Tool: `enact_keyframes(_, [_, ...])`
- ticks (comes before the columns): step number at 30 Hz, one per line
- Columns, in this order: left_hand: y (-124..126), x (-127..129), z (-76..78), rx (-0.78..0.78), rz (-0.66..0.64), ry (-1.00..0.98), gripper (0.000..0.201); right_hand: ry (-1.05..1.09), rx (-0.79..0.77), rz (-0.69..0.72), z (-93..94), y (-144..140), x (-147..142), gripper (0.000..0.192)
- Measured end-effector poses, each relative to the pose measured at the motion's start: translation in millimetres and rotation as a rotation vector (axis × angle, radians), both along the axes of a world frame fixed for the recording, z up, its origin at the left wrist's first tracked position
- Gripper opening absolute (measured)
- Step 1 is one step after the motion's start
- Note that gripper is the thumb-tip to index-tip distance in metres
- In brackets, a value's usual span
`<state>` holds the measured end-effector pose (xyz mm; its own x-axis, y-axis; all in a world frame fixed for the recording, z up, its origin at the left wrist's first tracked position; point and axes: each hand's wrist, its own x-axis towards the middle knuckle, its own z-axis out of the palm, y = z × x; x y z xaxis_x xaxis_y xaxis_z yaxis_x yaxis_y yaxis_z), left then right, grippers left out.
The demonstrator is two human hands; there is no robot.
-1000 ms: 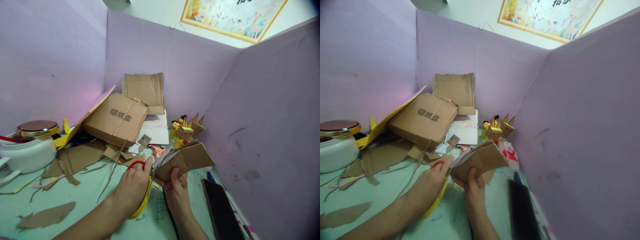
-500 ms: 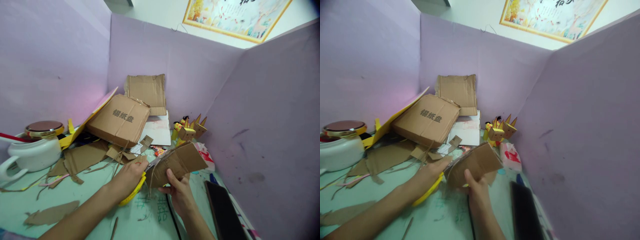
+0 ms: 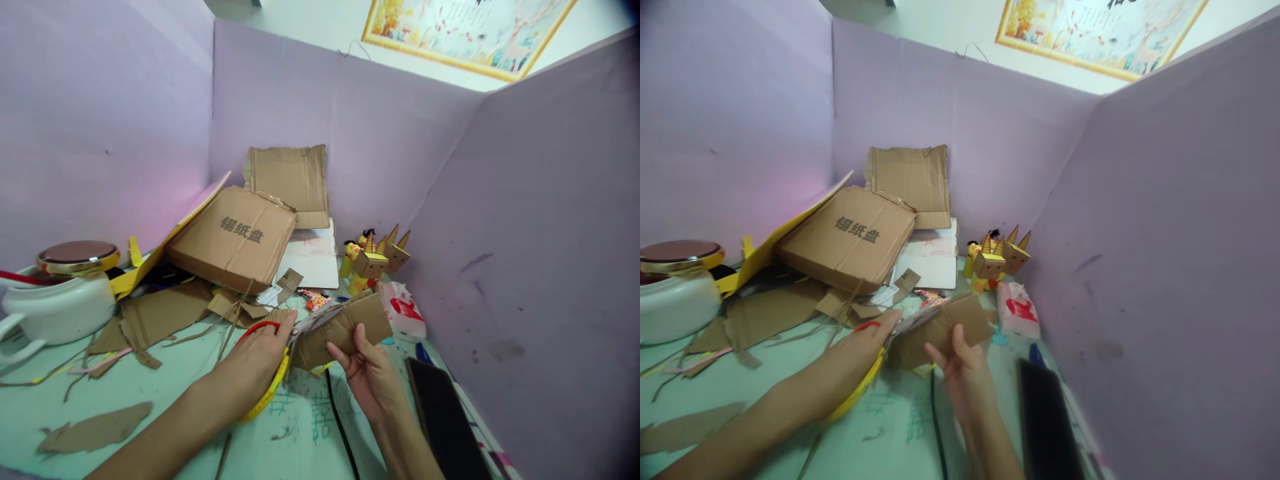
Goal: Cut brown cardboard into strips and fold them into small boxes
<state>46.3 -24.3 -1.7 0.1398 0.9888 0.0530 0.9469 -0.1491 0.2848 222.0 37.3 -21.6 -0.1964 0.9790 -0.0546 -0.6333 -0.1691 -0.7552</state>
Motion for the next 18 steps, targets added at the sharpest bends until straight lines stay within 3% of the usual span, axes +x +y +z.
enact_keyframes(8, [9.2,1.5,-5.4,0.104,0.004,0.306,0.064,-0.007,0.024,0.005,-0.6,2.1,3.4,0.040])
enact_keyframes(18, [11.4,-1.8,-20.6,0.127,-0.021,0.234,0.060,-0.030,0.046,-0.045,-0.7,1.1,3.2,0.050])
